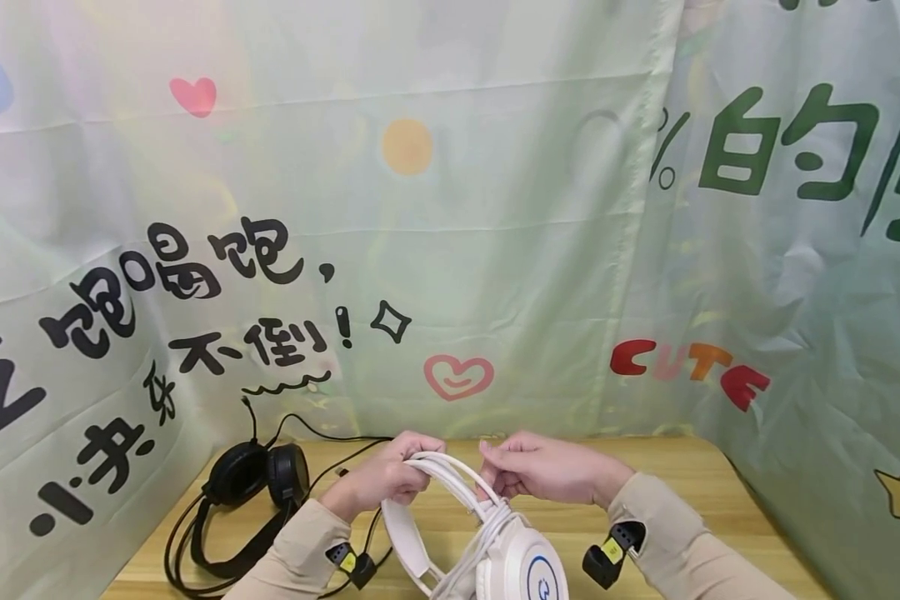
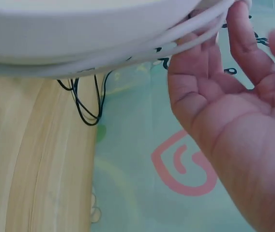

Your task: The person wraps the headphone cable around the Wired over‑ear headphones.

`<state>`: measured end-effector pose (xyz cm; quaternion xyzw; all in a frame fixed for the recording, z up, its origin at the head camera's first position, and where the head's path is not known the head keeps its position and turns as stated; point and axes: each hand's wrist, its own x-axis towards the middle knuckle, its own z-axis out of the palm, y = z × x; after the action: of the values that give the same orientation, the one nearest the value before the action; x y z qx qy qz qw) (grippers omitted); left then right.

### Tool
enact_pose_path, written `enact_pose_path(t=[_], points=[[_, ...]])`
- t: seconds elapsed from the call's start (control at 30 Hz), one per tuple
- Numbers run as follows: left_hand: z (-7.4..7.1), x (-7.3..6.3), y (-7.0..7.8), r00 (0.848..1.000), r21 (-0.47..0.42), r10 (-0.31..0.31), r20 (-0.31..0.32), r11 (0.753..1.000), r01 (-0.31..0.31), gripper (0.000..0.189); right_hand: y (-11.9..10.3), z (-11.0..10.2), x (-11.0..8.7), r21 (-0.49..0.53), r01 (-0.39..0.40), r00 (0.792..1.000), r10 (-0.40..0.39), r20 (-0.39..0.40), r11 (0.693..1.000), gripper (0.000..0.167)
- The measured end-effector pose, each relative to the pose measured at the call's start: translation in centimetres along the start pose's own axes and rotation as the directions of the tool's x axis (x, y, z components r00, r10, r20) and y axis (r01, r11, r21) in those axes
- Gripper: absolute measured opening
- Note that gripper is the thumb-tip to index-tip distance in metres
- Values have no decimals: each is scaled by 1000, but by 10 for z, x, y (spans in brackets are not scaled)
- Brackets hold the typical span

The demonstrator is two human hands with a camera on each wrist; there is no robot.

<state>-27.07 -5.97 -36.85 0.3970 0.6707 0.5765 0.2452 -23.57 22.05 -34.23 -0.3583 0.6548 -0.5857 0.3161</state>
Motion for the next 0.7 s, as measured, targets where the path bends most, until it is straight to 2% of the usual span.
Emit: enact_pose_path(t=[0.07,0.13,0.27,0.43,0.57,0.7], points=[[0,0,-1,1000,19,-13,-20,1000,13,10,-1,2,0,24,-6,1000,7,-14,1000,69],[-1,0,-1,998,30,-26,-49,999,28,10,-2,3,-1,9,-7,999,7,-41,1000,70],[-1,2,-3,993,36,-40,-108,998,44,9,-6,3,-3,-125,-14,992,-2,-130,992,54],[0,6,-5,985,63,-58,-163,996,69,7,-12,6,-1,-307,-32,977,-35,-211,951,28],[3,8,-3,973,77,-81,-215,992,99,11,-15,10,2,-376,-46,966,-55,-252,926,30],[8,12,-1,959,78,-90,-269,990,115,15,-16,15,6,-487,-55,948,-108,-300,872,28]])
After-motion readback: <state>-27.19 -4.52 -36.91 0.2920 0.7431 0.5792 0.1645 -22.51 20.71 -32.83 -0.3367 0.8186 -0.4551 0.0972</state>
